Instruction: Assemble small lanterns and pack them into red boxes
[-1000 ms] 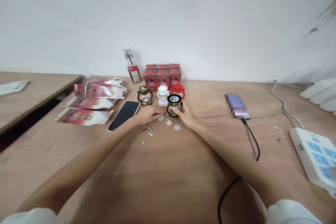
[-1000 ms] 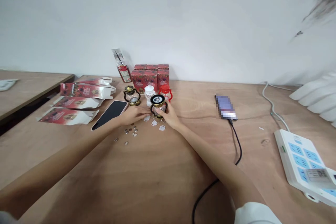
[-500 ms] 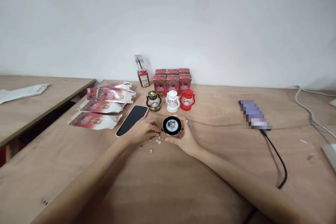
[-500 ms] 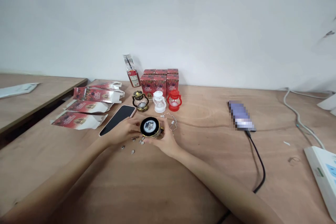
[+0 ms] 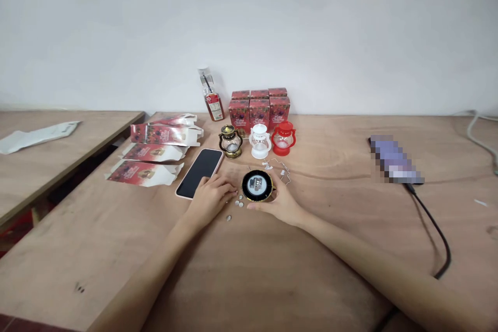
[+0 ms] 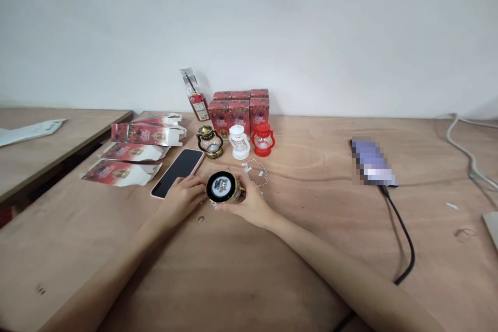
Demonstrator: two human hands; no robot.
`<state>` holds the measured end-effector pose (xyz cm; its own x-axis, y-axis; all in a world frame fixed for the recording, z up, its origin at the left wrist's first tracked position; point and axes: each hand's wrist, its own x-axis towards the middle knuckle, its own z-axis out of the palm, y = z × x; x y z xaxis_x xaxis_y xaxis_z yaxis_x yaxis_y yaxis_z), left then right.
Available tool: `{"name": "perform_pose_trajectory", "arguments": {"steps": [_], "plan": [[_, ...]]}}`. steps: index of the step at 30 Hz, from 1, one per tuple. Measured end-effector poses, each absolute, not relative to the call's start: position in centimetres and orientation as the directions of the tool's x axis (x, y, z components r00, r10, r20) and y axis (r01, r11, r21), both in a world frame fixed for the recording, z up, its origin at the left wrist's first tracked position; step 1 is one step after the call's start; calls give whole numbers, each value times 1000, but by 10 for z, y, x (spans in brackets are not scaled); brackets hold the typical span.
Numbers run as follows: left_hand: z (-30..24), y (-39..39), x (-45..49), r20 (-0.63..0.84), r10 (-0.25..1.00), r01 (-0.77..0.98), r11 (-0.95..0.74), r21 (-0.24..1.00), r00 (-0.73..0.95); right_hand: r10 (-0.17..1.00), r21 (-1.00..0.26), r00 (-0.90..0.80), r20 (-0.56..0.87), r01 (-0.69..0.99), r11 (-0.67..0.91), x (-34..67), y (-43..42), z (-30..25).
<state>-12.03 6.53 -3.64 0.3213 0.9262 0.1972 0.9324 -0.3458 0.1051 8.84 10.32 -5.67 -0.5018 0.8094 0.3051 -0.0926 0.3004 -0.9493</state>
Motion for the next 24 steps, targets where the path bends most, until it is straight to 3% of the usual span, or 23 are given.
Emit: {"name": "perform_pose_trajectory", "arguments": {"steps": [5, 7, 10, 13, 15, 19, 24], "plan": [[-29, 67, -111, 94, 970, 960, -238, 149, 226, 806, -951, -512, 297, -82, 299, 88, 103, -58], [-26, 67, -110, 122, 971, 957, -227, 183, 207, 809, -951, -508, 296, -80, 298, 88, 103, -58], [-13, 62, -111, 369, 918, 931, -252, 263, 144, 801, -949, -516, 304, -90, 302, 89, 102, -57], [13, 52, -104, 642, 763, 873, -360, 329, 73, 779, -949, -550, 301, -89, 304, 89, 102, -56], [29, 45, -94, 719, 681, 841, -464, 278, 137, 769, -946, -562, 304, -86, 311, 89, 102, -56], [37, 40, -73, 729, 586, 808, -584, 77, 353, 749, -933, -567, 342, -113, 341, 89, 103, -56], [17, 41, -68, 759, 563, 854, -520, 17, 328, 753, -930, -565, 337, -77, 358, 89, 104, -56]]}}
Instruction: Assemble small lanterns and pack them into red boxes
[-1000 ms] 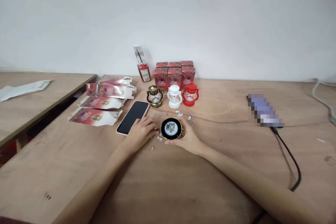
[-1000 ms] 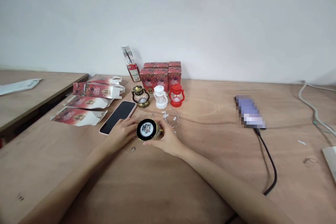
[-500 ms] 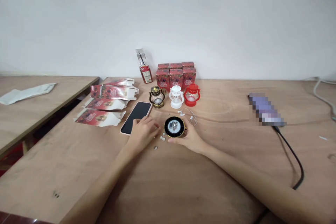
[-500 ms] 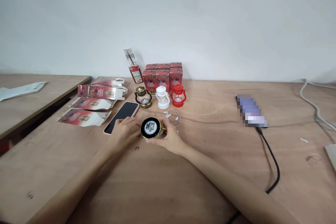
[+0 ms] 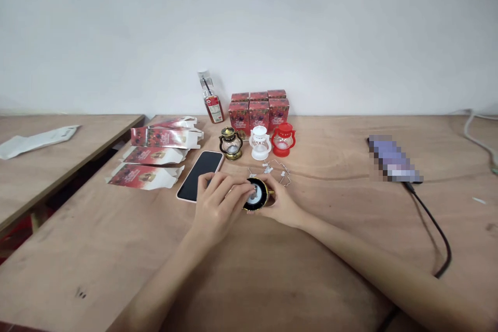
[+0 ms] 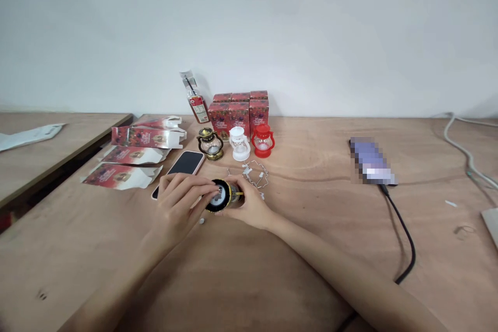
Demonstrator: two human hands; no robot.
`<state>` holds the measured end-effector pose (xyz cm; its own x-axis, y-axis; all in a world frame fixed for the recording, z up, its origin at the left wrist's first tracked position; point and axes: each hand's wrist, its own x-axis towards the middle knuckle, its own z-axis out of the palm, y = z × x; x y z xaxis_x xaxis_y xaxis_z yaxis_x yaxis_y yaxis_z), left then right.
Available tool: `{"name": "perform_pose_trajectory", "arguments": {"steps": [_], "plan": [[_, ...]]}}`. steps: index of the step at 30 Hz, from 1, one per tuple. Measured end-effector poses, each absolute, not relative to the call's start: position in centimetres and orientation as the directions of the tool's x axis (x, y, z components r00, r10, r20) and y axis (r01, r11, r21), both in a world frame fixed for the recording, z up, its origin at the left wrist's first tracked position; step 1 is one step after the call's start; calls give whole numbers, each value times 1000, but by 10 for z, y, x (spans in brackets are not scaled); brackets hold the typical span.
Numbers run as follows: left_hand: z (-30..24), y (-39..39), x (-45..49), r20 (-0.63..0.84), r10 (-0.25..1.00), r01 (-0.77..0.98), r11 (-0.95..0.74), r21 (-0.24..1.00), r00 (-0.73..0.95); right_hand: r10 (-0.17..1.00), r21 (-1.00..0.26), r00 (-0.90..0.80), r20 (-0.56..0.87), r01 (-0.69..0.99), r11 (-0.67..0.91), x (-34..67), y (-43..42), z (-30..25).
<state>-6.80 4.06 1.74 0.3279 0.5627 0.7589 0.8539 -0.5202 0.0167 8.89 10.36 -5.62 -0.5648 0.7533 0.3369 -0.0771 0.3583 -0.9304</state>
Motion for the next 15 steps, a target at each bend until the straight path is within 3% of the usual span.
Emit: {"name": "perform_pose_trajectory", "arguments": {"steps": [4, 10, 15], "plan": [[13, 40, -73, 770, 540, 854, -519, -12, 339, 748, -934, -577, 327, -74, 350, 90, 104, -56], [6, 40, -75, 782, 428, 830, -521, -198, 454, 764, -951, -570, 303, -134, 277, 90, 103, -54], [-3, 41, -68, 766, 456, 850, -480, -218, 453, 791, -941, -515, 330, -119, 315, 90, 102, -54]]}}
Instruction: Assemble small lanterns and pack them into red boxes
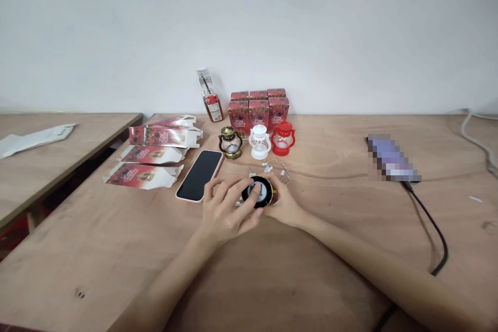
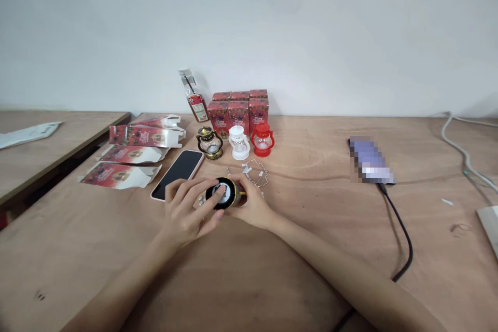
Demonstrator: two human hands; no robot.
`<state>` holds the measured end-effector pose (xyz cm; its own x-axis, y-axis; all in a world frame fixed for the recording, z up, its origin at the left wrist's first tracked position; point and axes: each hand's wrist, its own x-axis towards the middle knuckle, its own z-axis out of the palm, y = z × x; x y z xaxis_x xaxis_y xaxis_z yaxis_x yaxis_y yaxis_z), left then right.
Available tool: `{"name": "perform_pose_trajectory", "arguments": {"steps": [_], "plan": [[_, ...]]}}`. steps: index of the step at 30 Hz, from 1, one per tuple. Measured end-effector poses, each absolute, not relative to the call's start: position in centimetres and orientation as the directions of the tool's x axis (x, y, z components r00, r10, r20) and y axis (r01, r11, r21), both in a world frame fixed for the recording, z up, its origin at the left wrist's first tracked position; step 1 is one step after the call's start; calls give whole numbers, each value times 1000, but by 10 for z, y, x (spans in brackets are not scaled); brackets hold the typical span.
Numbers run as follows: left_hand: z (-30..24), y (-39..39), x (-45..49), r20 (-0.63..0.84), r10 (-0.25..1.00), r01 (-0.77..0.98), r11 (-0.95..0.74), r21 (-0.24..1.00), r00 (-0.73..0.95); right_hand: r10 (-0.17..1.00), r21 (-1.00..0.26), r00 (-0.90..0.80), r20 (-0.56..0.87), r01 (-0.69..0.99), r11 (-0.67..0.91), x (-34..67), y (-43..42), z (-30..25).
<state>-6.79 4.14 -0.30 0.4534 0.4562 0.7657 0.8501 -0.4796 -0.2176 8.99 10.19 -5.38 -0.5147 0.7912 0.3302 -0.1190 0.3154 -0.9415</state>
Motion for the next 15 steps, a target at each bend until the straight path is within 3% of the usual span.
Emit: {"name": "perform_pose_trajectory", "arguments": {"steps": [7, 15], "plan": [[-8, 42, -57, 765, 452, 849, -479, -225, 458, 824, -883, -327, 462, -88, 460, 94, 98, -55], [-1, 46, -43, 737, 490, 853, -471, -225, 465, 861, -881, -189, 471, -47, 471, 99, 99, -59]]}}
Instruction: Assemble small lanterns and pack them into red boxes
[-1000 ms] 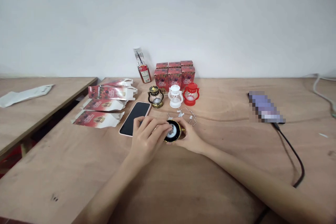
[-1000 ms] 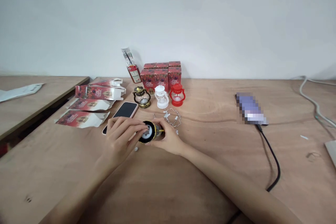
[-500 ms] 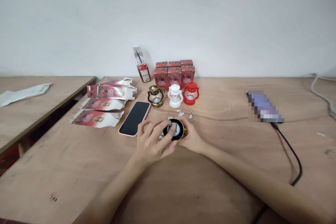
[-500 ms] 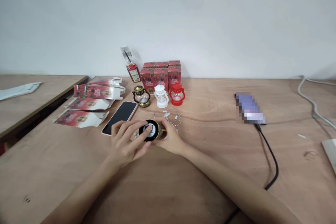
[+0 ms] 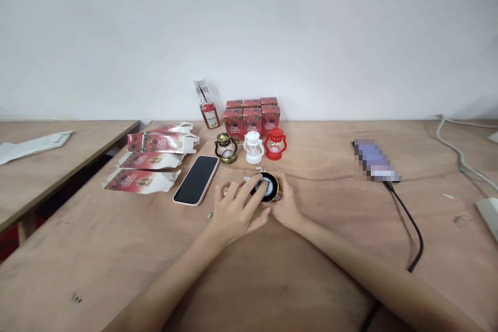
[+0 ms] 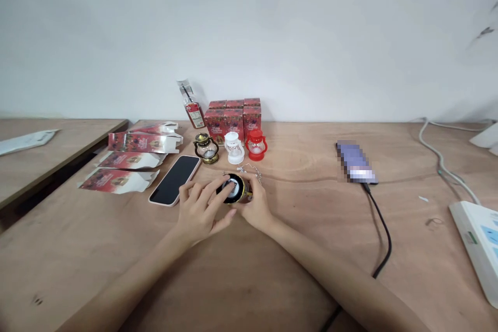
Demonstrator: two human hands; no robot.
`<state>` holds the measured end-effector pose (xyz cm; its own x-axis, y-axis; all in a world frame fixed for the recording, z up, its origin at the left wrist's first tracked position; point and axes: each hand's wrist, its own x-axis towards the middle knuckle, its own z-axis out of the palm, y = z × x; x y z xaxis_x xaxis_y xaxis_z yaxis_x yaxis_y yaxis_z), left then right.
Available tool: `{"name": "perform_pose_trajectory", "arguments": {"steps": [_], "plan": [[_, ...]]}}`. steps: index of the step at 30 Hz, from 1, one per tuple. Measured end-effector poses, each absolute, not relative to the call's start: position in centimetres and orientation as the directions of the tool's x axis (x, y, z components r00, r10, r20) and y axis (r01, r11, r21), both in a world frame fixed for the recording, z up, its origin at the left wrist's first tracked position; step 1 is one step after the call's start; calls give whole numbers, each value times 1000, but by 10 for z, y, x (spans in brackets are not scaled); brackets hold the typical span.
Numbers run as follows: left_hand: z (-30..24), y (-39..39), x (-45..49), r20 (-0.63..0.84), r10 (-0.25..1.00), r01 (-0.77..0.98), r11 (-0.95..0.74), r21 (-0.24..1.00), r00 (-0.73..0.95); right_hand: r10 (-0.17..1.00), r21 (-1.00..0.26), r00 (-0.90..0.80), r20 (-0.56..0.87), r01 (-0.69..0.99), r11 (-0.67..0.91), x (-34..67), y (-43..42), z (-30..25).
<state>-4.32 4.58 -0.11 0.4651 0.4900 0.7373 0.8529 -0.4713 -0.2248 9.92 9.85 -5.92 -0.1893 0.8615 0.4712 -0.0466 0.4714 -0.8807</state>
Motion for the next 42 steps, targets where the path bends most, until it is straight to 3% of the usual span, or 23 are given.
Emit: {"name": "perform_pose_trajectory", "arguments": {"steps": [3, 5, 7, 9, 13, 21, 35, 42], "plan": [[0, 49, -44, 723, 505, 834, -522, -178, 471, 874, -886, -157, 460, -20, 463, 101, 102, -62], [-3, 52, -46, 715, 563, 839, -541, -60, 414, 881, -887, -117, 459, -8, 461, 102, 106, -63], [-10, 56, -49, 695, 640, 864, -501, 53, 329, 902, -902, -36, 431, 2, 431, 103, 112, -62], [-19, 60, -51, 637, 718, 899, -429, 89, 280, 922, -923, 48, 383, -9, 384, 105, 119, -61], [-35, 68, -54, 473, 832, 930, -362, 68, 289, 939, -938, 86, 334, -67, 340, 106, 129, -61], [-44, 82, -46, 328, 853, 910, -412, -53, 406, 944, -942, 22, 329, -55, 330, 105, 130, -68], [-40, 61, -66, 365, 806, 872, -489, -31, 465, 934, -935, -51, 354, -36, 353, 105, 128, -70], [-45, 56, -65, 453, 777, 878, -477, -32, 438, 927, -928, -53, 371, 5, 371, 106, 125, -65]]}}
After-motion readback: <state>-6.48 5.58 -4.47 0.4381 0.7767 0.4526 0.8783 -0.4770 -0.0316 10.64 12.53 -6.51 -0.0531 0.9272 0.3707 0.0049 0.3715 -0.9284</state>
